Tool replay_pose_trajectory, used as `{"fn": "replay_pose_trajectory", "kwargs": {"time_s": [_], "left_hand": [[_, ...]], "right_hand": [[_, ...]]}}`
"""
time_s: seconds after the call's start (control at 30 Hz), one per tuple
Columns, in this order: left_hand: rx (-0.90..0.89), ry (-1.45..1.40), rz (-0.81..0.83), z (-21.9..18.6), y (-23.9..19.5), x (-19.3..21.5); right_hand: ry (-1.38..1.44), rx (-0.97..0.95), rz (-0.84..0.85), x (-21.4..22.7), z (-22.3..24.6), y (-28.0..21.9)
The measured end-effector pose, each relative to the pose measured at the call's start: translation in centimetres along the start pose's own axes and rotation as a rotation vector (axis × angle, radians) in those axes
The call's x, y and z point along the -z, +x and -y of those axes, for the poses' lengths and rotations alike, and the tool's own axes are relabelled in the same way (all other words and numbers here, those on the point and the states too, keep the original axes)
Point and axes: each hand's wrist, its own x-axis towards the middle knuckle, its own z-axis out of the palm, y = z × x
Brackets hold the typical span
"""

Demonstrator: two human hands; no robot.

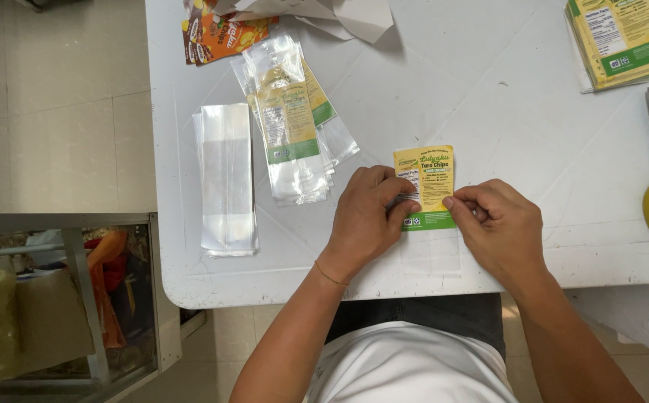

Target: The person repeatedly picks up small yellow and green labels and places them onto clear plastic bags on a white table. They smooth the labels down with their fingers and then move the completed bags aside. A pair of scissors is visible on the table but is not used during the clip.

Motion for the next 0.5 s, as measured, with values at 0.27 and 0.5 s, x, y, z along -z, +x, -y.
{"fn": "replay_pose_trajectory", "kwargs": {"time_s": [0.27, 0.5], "left_hand": [[-0.088, -0.033, -0.048, 0.4, -0.4, 0.0], [-0.08, -0.029, 0.004, -0.7, 0.1, 0.9]], "right_hand": [[-0.044, 0.077, -0.043, -0.4, -0.2, -0.2], [-0.023, 0.085, -0.056, 0.1, 0.7, 0.2]]}}
